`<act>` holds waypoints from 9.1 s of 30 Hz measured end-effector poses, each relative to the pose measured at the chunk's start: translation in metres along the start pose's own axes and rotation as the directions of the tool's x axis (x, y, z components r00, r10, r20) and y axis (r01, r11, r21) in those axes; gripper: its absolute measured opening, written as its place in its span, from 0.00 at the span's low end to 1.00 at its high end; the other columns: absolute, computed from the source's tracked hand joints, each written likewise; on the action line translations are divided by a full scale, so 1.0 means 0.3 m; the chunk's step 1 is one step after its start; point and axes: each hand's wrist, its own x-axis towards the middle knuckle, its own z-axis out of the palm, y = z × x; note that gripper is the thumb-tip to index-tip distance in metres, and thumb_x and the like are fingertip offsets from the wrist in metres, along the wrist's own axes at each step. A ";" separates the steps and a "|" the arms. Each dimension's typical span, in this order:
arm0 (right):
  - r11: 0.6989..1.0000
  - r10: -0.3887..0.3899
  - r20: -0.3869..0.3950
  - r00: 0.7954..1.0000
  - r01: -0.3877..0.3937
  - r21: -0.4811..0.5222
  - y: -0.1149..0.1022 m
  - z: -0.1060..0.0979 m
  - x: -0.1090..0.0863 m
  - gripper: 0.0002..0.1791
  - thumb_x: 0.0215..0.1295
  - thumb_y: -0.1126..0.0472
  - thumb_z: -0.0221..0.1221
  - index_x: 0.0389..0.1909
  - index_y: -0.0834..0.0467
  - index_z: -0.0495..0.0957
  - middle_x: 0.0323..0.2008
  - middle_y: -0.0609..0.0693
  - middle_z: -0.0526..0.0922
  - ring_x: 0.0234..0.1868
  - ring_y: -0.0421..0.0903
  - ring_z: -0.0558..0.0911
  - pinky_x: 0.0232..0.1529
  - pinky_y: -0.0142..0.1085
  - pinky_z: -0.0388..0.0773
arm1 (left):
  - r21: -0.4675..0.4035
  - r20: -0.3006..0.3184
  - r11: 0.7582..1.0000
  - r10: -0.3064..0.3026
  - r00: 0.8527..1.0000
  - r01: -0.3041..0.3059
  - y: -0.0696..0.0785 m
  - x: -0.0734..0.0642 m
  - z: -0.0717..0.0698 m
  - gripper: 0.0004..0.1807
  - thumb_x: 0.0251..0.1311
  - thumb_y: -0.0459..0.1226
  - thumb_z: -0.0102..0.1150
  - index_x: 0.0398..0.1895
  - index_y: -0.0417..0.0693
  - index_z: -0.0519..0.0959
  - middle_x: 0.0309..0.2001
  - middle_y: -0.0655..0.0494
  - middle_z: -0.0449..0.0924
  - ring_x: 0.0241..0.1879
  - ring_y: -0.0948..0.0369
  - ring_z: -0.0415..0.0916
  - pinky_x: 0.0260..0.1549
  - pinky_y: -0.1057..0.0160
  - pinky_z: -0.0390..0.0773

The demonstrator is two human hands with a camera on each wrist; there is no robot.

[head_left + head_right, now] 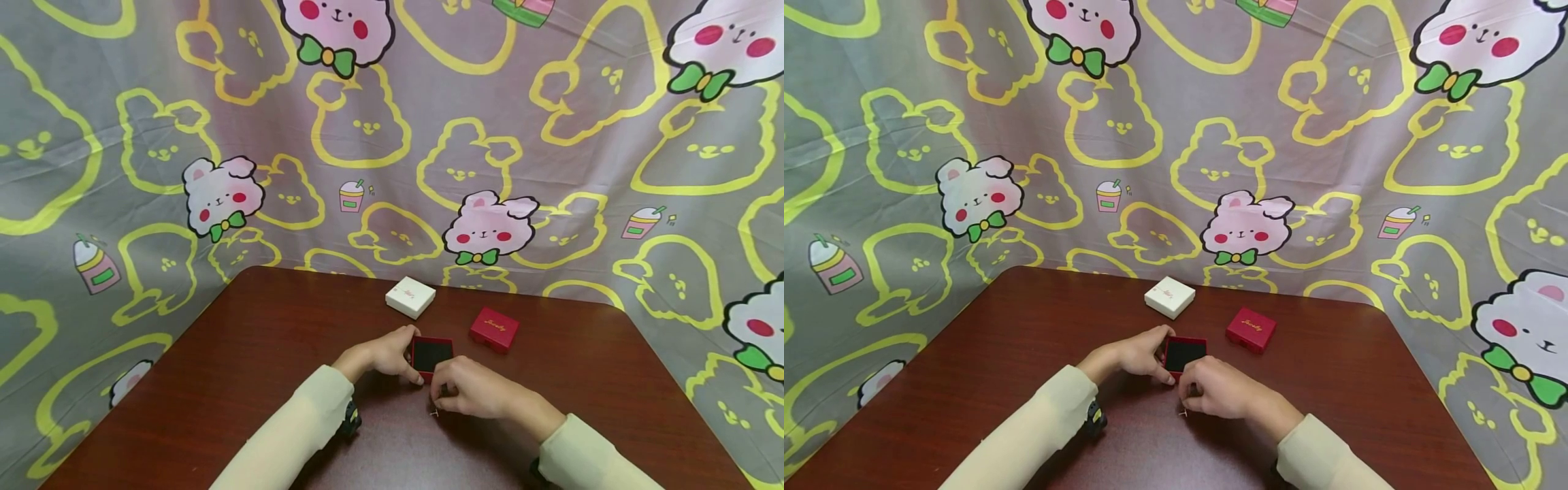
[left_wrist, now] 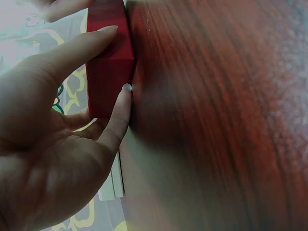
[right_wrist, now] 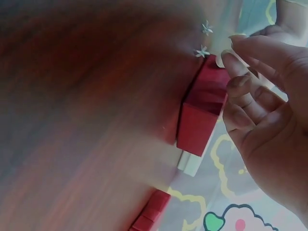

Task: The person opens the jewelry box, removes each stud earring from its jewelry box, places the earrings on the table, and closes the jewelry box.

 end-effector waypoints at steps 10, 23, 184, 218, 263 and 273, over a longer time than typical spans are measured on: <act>0.994 0.097 -0.054 0.994 -0.099 -0.037 0.010 -0.048 -0.010 0.06 0.61 0.64 0.71 0.33 0.50 0.84 0.35 0.41 0.80 0.32 0.40 0.79 0.36 0.30 0.78 | -0.003 0.006 1.000 -0.011 1.000 0.011 0.004 -0.003 -0.002 0.40 0.45 0.37 0.83 0.59 0.42 0.67 0.49 0.52 0.69 0.46 0.60 0.70 0.50 0.60 0.72; 0.983 0.156 -0.096 0.983 -0.164 -0.084 0.065 -0.068 -0.024 0.06 0.61 0.62 0.71 0.36 0.50 0.85 0.40 0.41 0.81 0.40 0.42 0.79 0.43 0.35 0.79 | -0.002 0.001 1.000 -0.009 1.000 0.009 0.000 -0.001 0.003 0.41 0.46 0.37 0.83 0.59 0.41 0.67 0.48 0.52 0.69 0.46 0.59 0.70 0.50 0.59 0.72; 0.947 0.318 -0.174 0.932 -0.319 0.021 0.203 -0.110 -0.051 0.31 0.56 0.43 0.74 0.57 0.52 0.77 0.55 0.50 0.75 0.55 0.49 0.72 0.49 0.44 0.76 | 0.001 -0.013 1.000 0.031 0.999 -0.031 -0.004 0.001 0.006 0.41 0.45 0.36 0.82 0.60 0.38 0.67 0.51 0.48 0.71 0.44 0.61 0.71 0.47 0.63 0.72; 0.961 0.268 -0.139 0.953 -0.274 -0.031 0.115 -0.064 0.037 0.35 0.57 0.42 0.72 0.63 0.51 0.76 0.60 0.49 0.74 0.58 0.47 0.71 0.53 0.46 0.77 | -0.050 -0.017 0.994 0.095 0.995 -0.096 -0.022 -0.007 0.010 0.47 0.43 0.28 0.82 0.65 0.38 0.63 0.46 0.52 0.71 0.44 0.55 0.73 0.42 0.65 0.72; 0.975 0.201 -0.078 0.977 -0.207 -0.082 0.136 -0.036 0.044 0.38 0.57 0.46 0.74 0.67 0.53 0.75 0.64 0.56 0.73 0.62 0.53 0.71 0.55 0.53 0.76 | 0.011 -0.001 0.998 0.062 0.998 -0.062 -0.017 0.004 0.009 0.44 0.40 0.32 0.85 0.61 0.42 0.68 0.49 0.52 0.66 0.45 0.58 0.73 0.43 0.67 0.74; 0.969 0.243 -0.027 0.970 -0.244 -0.037 0.134 -0.049 0.047 0.39 0.57 0.47 0.74 0.68 0.53 0.73 0.64 0.53 0.71 0.62 0.51 0.70 0.56 0.51 0.76 | 0.087 0.009 0.994 0.059 0.998 -0.060 -0.015 -0.001 0.006 0.43 0.42 0.35 0.85 0.61 0.43 0.68 0.49 0.51 0.67 0.46 0.58 0.70 0.46 0.66 0.72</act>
